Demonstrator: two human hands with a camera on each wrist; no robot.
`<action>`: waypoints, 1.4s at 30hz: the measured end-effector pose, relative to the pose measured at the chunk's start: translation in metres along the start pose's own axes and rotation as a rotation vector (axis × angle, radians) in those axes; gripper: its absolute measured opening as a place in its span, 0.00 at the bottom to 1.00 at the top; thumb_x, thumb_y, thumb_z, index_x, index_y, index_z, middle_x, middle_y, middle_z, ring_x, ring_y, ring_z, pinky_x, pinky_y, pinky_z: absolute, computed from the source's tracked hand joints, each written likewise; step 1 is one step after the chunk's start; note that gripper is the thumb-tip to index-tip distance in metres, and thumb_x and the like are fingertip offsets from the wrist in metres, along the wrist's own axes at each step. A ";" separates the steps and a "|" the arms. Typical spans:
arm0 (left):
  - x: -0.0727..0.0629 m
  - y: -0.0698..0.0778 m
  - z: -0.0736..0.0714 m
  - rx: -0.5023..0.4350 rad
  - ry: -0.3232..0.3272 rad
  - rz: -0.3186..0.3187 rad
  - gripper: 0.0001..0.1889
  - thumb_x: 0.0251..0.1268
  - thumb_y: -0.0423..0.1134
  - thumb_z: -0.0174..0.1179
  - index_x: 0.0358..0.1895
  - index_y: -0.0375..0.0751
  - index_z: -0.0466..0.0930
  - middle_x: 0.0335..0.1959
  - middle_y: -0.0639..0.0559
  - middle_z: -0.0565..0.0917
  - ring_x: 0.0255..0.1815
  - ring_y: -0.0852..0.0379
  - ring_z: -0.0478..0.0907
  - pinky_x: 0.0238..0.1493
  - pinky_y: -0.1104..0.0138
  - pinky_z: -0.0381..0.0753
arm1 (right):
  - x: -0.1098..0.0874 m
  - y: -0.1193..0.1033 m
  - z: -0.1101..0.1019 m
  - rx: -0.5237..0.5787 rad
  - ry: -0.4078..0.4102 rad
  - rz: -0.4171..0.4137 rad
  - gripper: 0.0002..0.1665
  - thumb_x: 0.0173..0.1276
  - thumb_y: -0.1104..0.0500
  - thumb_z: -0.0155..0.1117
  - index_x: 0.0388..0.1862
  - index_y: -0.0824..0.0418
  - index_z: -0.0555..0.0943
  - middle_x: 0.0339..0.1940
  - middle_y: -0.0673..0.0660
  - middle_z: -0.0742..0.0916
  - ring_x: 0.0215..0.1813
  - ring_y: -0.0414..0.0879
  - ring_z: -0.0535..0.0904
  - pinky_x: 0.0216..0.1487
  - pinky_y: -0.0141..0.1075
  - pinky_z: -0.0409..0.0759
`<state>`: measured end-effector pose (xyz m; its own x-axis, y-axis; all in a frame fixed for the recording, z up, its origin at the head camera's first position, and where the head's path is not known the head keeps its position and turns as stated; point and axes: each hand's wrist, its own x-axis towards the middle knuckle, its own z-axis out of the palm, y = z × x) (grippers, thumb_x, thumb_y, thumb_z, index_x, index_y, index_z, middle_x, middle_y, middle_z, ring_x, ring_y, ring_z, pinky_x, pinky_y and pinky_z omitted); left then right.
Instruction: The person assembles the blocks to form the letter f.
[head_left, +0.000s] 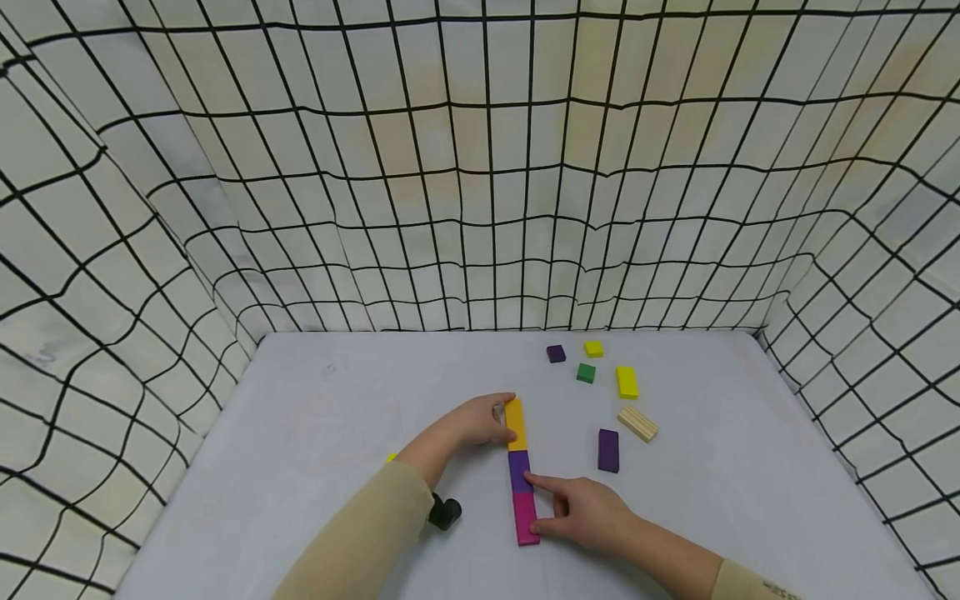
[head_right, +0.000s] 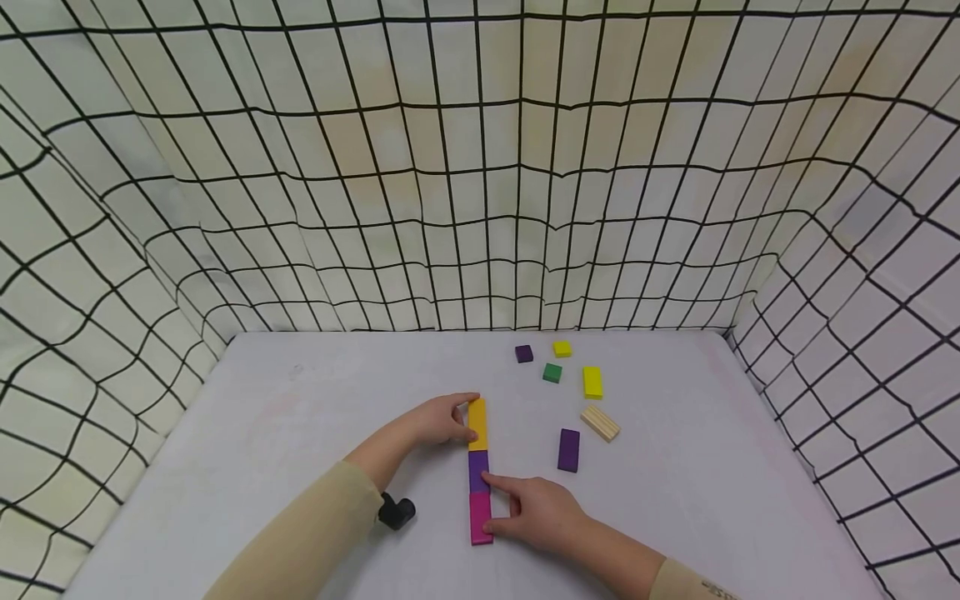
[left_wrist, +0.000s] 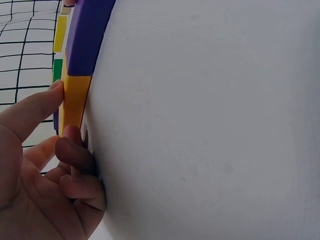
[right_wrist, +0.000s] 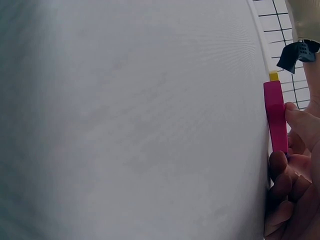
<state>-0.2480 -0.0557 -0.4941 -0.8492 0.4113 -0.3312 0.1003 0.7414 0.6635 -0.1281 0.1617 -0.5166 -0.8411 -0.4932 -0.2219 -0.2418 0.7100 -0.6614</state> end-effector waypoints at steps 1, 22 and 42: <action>0.000 0.000 0.000 -0.002 -0.003 0.001 0.39 0.60 0.45 0.71 0.74 0.49 0.66 0.31 0.51 0.77 0.28 0.55 0.70 0.34 0.64 0.69 | 0.000 0.000 0.000 -0.001 0.001 -0.002 0.40 0.59 0.36 0.71 0.70 0.43 0.74 0.19 0.41 0.74 0.22 0.36 0.67 0.23 0.29 0.60; -0.005 -0.006 -0.008 -0.071 0.067 0.030 0.38 0.64 0.47 0.67 0.75 0.49 0.63 0.37 0.52 0.80 0.34 0.55 0.76 0.43 0.61 0.78 | 0.001 -0.001 0.000 -0.003 0.005 0.016 0.40 0.58 0.36 0.72 0.70 0.42 0.75 0.19 0.43 0.75 0.23 0.37 0.68 0.23 0.30 0.61; -0.057 -0.024 -0.048 -0.058 0.152 0.001 0.33 0.66 0.48 0.65 0.73 0.53 0.67 0.50 0.56 0.81 0.51 0.52 0.76 0.48 0.58 0.80 | -0.001 -0.004 0.000 -0.001 0.002 0.037 0.40 0.58 0.36 0.72 0.70 0.42 0.75 0.20 0.43 0.74 0.23 0.37 0.68 0.24 0.30 0.61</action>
<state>-0.2271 -0.1225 -0.4590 -0.9183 0.3237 -0.2281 0.0748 0.7074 0.7028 -0.1263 0.1589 -0.5136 -0.8507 -0.4652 -0.2446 -0.2109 0.7285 -0.6518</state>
